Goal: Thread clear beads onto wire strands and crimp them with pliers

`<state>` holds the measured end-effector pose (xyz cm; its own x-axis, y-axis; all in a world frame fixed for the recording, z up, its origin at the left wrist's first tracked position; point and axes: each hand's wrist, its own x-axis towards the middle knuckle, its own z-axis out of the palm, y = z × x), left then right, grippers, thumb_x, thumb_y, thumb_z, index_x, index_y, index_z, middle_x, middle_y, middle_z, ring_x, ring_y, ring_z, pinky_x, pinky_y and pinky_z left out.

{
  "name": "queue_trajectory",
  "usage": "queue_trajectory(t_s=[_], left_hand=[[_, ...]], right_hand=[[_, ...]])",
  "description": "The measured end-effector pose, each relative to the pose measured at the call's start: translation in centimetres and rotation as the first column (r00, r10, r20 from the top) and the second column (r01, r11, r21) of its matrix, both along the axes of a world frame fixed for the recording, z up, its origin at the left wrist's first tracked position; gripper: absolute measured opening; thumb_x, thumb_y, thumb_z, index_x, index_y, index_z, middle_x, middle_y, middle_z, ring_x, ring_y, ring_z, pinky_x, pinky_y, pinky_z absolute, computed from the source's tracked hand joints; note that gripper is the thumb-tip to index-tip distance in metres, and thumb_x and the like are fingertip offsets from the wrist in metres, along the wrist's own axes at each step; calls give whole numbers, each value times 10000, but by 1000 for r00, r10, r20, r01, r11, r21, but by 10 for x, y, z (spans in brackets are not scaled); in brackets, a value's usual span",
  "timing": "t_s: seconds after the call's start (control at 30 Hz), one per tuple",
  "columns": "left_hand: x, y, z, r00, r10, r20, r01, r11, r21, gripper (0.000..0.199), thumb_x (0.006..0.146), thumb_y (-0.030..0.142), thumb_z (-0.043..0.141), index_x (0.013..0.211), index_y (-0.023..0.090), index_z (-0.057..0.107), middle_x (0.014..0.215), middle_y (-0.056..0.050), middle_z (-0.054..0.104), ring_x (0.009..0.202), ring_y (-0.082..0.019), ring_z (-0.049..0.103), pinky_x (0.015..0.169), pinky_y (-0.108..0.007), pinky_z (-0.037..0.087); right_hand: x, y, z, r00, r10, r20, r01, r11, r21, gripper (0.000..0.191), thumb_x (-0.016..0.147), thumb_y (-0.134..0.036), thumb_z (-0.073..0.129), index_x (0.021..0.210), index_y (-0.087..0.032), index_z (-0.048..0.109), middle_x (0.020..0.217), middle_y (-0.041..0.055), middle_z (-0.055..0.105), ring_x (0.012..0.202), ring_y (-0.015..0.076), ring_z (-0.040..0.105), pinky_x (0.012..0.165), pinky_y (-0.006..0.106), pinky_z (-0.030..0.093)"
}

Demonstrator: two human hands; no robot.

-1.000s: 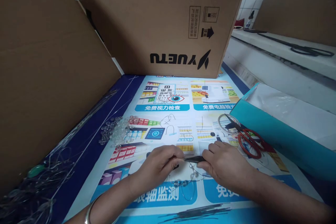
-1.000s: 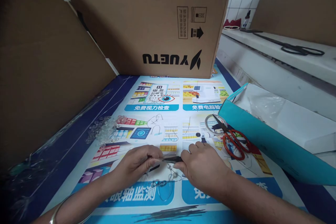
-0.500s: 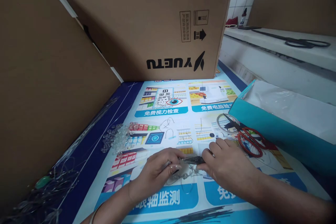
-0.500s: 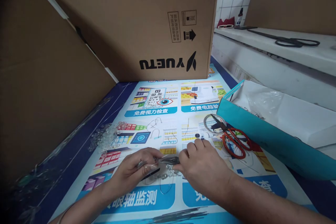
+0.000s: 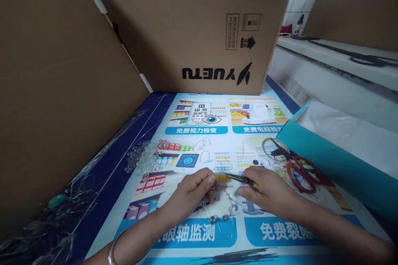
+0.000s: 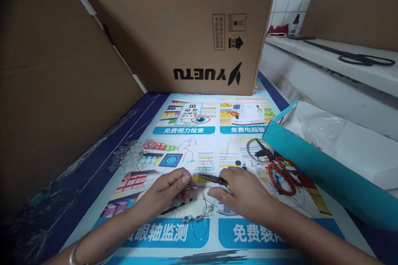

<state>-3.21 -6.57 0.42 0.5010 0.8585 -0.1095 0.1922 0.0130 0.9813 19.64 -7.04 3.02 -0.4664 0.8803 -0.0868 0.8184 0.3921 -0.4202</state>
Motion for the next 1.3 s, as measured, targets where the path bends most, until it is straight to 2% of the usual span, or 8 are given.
queue_trajectory(t_s=[0.2, 0.43, 0.53, 0.67, 0.83, 0.97, 1.17, 1.3], left_hand=[[1, 4, -8, 978, 10, 210, 35, 977, -210, 338, 882, 439, 405, 792, 131, 511, 683, -32, 610, 575, -103, 565, 537, -210, 402], [-2, 9, -14, 926, -10, 378, 117, 958, -262, 282, 864, 420, 459, 851, 139, 486, 712, -35, 615, 584, -102, 596, 541, -210, 408], [-6, 11, -10, 935, -61, 350, 154, 958, -243, 285, 879, 416, 432, 879, 136, 484, 753, -53, 627, 622, -114, 611, 562, -220, 417], [-13, 14, -4, 966, -143, 214, 188, 960, -209, 328, 893, 427, 385, 950, 125, 499, 815, -93, 651, 702, -137, 610, 618, -251, 429], [-19, 16, -1, 975, -162, 150, 194, 954, -228, 317, 874, 423, 426, 997, 143, 508, 860, -93, 660, 706, -134, 580, 644, -265, 432], [-22, 16, 0, 974, -167, 153, 201, 949, -244, 269, 870, 383, 449, 999, 157, 515, 867, -81, 653, 706, -132, 565, 635, -258, 420], [-26, 15, -3, 944, -178, 277, 263, 914, -308, 233, 779, 200, 595, 995, 161, 519, 930, -62, 616, 792, -131, 560, 696, -262, 420], [-25, 14, -6, 960, -162, 229, 229, 925, -303, 230, 734, 141, 616, 951, 161, 542, 891, -40, 603, 795, -130, 553, 717, -270, 428]], right_hand=[[-24, 9, -2, 984, -26, -174, 9, 996, -94, 201, 774, -378, 537, 751, -178, 531, 731, 2, 567, 657, 128, 493, 546, 208, 298], [-46, 16, -7, 973, 68, -219, -93, 990, -107, 104, 774, -240, 487, 741, -190, 571, 700, -4, 562, 654, 125, 497, 559, 210, 305], [-46, 17, -11, 976, 24, -215, -48, 993, -107, 123, 783, -236, 455, 722, -188, 549, 668, -7, 553, 613, 119, 483, 527, 207, 299], [-40, 16, -13, 975, -75, -210, 45, 989, -142, 161, 791, -273, 438, 681, -186, 518, 618, -14, 542, 557, 112, 470, 486, 204, 290], [-33, 13, -12, 961, -201, -189, 162, 966, -203, 197, 788, -337, 450, 672, -190, 512, 574, -25, 522, 525, 113, 454, 458, 205, 280], [-29, 10, -14, 945, -259, -201, 215, 953, -214, 194, 787, -344, 455, 679, -193, 513, 575, -32, 518, 527, 111, 448, 471, 208, 293], [-26, 6, -17, 929, -309, -202, 267, 941, -209, 197, 781, -361, 467, 692, -193, 516, 580, -32, 519, 541, 117, 454, 481, 218, 301], [-25, 6, -16, 928, -317, -197, 272, 936, -225, 188, 779, -355, 468, 688, -196, 512, 581, -35, 519, 543, 116, 453, 482, 217, 301]])
